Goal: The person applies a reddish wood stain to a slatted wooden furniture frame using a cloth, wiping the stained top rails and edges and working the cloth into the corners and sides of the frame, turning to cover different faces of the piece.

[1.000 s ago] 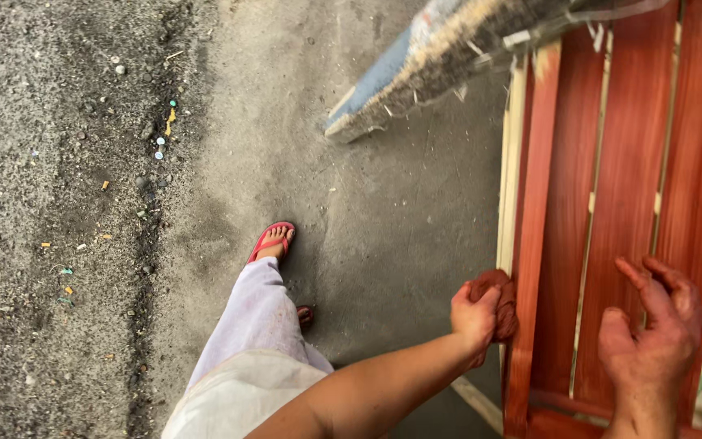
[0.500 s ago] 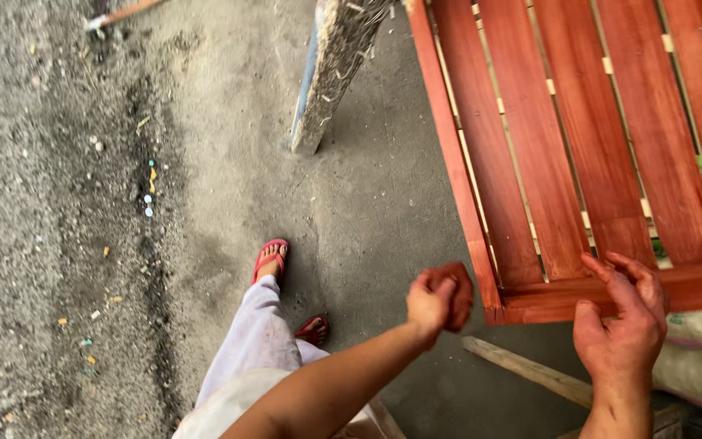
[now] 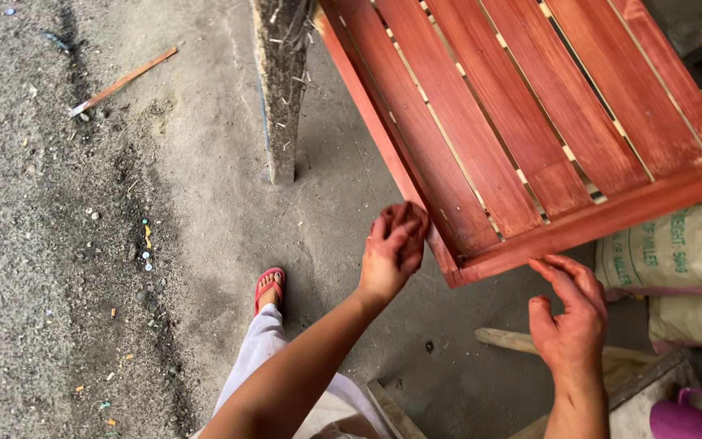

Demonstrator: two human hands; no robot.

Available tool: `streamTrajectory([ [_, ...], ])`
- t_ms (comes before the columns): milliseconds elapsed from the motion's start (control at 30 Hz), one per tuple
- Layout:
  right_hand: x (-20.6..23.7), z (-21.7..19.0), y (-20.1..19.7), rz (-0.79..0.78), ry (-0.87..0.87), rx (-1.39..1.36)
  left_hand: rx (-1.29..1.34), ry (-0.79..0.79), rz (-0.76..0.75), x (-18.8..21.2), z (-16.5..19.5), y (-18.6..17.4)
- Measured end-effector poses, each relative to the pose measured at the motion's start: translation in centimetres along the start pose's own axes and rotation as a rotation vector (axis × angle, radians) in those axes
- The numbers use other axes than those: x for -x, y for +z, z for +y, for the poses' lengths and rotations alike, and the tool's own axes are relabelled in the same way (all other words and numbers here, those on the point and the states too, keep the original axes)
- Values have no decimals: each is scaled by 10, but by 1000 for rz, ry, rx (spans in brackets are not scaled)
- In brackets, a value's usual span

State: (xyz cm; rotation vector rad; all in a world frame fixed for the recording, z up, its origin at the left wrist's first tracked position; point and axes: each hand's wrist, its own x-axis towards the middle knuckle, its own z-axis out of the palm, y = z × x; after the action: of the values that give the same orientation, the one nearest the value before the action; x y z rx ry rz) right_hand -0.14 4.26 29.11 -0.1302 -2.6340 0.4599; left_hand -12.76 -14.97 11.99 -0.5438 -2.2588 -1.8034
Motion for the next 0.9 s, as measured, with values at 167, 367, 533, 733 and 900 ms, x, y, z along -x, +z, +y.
streamTrajectory([
  [167, 18, 7, 1, 13, 34, -39, -89, 188, -210, 48, 31, 10],
  [367, 22, 2, 2, 41, 47, -64, -79, 323, -286, 39, 46, -6],
  [533, 22, -1, -1, 65, 79, -83, -246, 103, -92, -45, 16, -16],
  [733, 24, -9, 4, 66, 96, -116, -196, 149, -123, -29, 24, -7],
  [900, 16, -13, 13, 88, 95, -129, -151, 62, -379, 34, 65, 1],
])
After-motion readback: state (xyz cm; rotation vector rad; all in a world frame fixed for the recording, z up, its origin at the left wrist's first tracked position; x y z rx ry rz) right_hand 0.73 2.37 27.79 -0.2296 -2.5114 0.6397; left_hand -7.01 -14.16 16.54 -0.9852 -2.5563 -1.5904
